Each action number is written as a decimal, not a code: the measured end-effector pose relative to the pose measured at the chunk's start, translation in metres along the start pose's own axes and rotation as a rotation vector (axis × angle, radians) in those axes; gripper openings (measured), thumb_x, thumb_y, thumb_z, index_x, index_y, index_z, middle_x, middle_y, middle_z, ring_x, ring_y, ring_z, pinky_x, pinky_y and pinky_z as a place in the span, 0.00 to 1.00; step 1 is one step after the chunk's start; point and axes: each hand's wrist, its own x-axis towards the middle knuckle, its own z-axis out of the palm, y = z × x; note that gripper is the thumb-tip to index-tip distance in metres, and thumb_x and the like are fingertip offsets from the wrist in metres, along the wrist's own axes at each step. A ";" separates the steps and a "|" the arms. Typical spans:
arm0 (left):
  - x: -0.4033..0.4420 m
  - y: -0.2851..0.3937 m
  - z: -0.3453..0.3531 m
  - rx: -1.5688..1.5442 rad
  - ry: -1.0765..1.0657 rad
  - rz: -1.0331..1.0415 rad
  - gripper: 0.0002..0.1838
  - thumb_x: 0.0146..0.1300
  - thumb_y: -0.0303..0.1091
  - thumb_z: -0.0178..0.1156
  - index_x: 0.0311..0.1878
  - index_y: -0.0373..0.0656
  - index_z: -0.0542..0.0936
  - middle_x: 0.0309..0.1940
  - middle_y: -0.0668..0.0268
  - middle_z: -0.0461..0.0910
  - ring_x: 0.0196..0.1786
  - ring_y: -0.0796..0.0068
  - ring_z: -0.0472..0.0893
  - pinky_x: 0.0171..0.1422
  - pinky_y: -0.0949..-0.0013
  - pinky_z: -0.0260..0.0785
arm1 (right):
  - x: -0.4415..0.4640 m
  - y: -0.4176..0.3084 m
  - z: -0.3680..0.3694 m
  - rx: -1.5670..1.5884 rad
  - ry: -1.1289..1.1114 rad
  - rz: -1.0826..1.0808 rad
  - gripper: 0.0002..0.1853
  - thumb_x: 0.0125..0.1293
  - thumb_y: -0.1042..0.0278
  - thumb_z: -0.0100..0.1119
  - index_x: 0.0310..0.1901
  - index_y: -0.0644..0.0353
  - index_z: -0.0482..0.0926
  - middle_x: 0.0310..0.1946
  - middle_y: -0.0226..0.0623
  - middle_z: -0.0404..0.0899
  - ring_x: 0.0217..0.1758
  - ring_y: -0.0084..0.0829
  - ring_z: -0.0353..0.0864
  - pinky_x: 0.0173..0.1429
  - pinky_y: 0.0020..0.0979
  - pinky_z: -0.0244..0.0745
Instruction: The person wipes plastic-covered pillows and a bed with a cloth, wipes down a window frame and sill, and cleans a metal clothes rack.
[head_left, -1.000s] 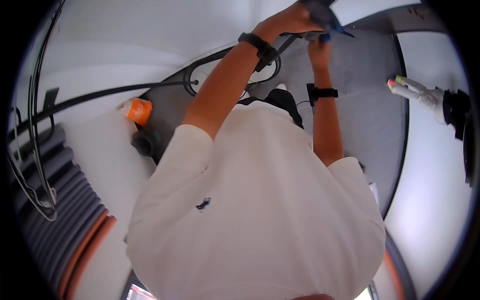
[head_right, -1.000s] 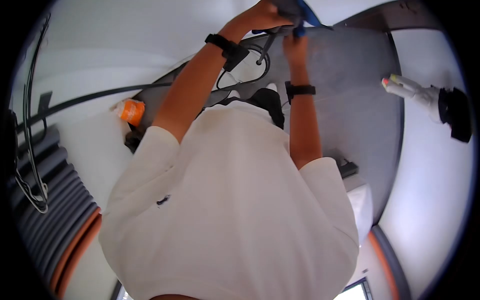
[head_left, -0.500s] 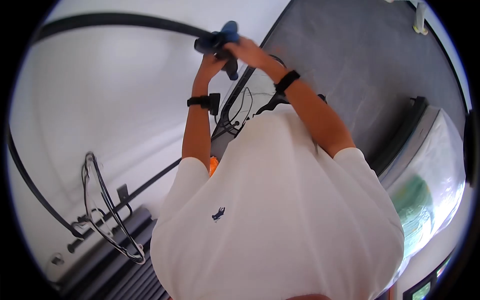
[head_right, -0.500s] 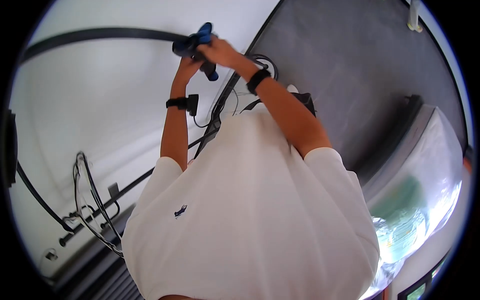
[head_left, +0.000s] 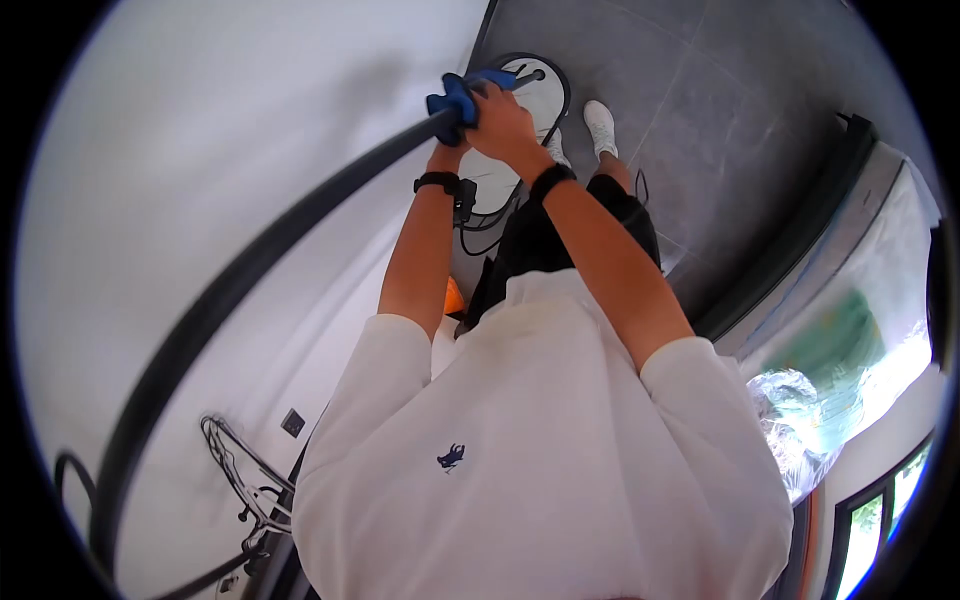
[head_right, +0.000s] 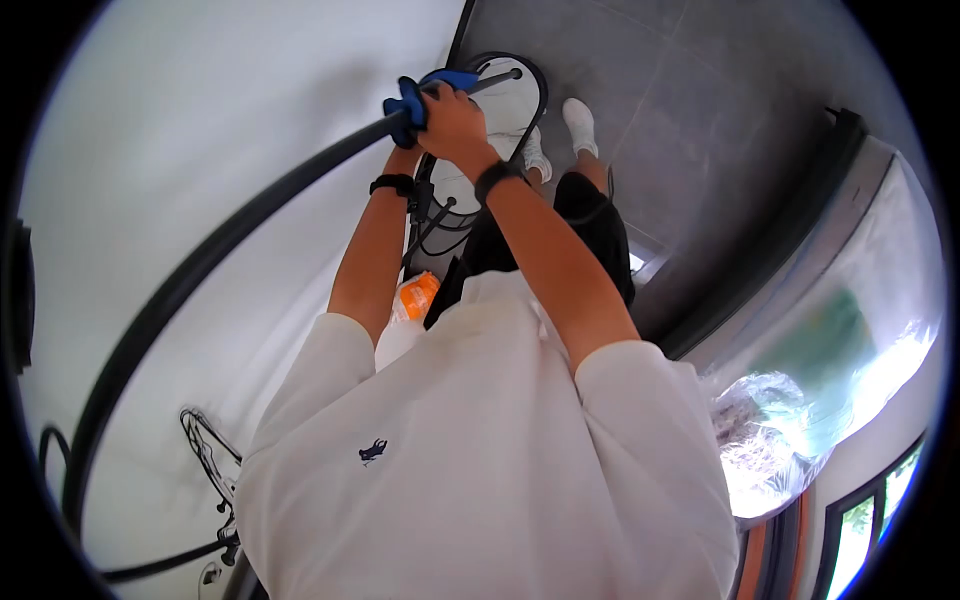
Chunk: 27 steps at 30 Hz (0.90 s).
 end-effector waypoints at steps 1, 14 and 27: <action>0.003 -0.032 0.005 -0.004 0.000 -0.009 0.15 0.72 0.45 0.51 0.51 0.43 0.71 0.51 0.60 0.75 0.54 0.66 0.76 0.65 0.62 0.67 | -0.002 0.016 -0.001 0.001 -0.007 0.006 0.30 0.52 0.58 0.64 0.60 0.47 0.74 0.62 0.36 0.69 0.61 0.44 0.73 0.58 0.46 0.77; -0.041 -0.076 0.056 0.345 -0.111 -0.468 0.21 0.69 0.42 0.53 0.60 0.41 0.70 0.60 0.55 0.73 0.62 0.62 0.71 0.67 0.62 0.61 | 0.013 0.083 0.062 0.206 -0.044 0.408 0.29 0.49 0.66 0.66 0.57 0.52 0.73 0.56 0.43 0.73 0.61 0.47 0.74 0.56 0.50 0.77; 0.011 0.050 0.126 0.911 -0.692 -0.321 0.17 0.65 0.38 0.53 0.53 0.38 0.76 0.50 0.48 0.80 0.52 0.54 0.79 0.57 0.57 0.70 | -0.127 0.035 -0.029 0.284 0.695 0.219 0.23 0.51 0.63 0.64 0.52 0.53 0.78 0.51 0.45 0.76 0.57 0.50 0.74 0.59 0.48 0.70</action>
